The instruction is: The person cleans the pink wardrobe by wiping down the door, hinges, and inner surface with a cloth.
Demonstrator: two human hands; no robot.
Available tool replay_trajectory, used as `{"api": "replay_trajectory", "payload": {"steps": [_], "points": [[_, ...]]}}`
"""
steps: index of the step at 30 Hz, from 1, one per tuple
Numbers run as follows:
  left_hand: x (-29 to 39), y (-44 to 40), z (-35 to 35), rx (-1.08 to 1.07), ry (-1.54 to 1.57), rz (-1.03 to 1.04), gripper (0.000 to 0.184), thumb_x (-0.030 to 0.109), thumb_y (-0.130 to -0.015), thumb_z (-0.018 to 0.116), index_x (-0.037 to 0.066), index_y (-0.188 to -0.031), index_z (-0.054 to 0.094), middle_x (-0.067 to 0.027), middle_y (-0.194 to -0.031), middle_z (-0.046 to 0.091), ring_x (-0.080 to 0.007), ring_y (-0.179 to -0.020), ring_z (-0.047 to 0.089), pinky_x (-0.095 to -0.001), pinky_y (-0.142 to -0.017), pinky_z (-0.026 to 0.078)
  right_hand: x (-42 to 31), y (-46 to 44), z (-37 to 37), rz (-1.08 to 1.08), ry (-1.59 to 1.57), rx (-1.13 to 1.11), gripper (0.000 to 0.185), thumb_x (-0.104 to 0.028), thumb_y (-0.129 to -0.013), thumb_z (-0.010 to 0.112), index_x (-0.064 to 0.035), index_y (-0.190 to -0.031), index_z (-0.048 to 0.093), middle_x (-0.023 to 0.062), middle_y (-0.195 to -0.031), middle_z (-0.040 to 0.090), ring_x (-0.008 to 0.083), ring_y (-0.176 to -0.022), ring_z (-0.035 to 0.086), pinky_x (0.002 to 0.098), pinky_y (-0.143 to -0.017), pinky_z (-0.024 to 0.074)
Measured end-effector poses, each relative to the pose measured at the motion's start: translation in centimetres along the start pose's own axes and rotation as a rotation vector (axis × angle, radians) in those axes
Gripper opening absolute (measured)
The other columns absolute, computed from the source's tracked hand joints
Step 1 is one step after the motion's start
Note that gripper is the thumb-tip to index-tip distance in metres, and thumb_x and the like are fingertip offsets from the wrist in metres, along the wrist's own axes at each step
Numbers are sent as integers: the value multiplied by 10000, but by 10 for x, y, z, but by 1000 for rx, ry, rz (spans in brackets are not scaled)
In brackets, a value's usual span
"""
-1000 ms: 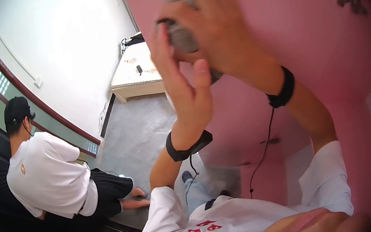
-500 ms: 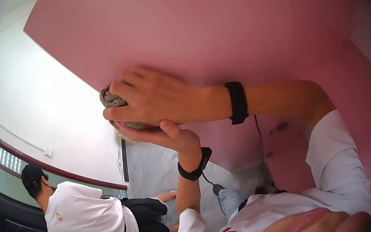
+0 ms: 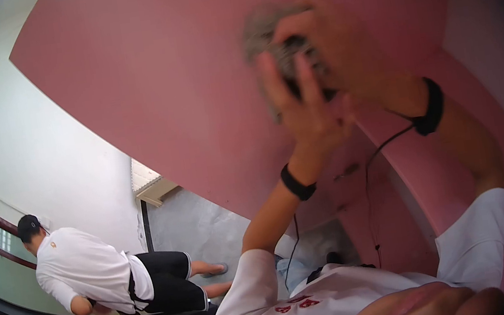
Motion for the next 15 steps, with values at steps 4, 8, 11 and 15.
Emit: {"api": "replay_trajectory", "payload": {"steps": [4,8,11,15], "points": [[27,-1,35,-1,150,21,770,222,-904,697,0,-1581,407,-393,-1616,264,-623,-1474,308,-665,-1168,360,31,30,-34,176,27,-73,564,-107,-729,832,-164,-1224,568,88,-1147,591,335,-1013,633,426,-887,538],[19,5,54,-74,215,77,661,-9,-865,675,80,-1504,529,-308,-1615,352,-567,-1449,407,-581,-1117,482,61,59,-33,173,-14,-5,644,-117,-721,891,-128,-1261,540,107,-1176,549,314,-1102,592,413,-952,510],[-2,-2,36,-139,209,108,629,-40,-852,701,120,-1450,593,-275,-1612,374,-538,-1419,466,-540,-1059,549,60,62,-9,130,-19,171,690,-168,-733,921,-111,-1295,524,129,-1253,504,306,-1185,539,422,-994,481],[-39,6,13,-138,144,153,613,-48,-864,693,135,-1442,603,-284,-1600,386,-533,-1407,482,-530,-1083,535,56,52,27,89,-89,211,671,-185,-734,931,-119,-1284,553,144,-1326,468,305,-1228,516,438,-1009,474]]}}
Point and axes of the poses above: each hand's wrist, its own y-axis away from the middle knuckle, its own z-axis out of the palm, x = y × z, the point moved 9 cm from there along -y, towards the middle knuckle
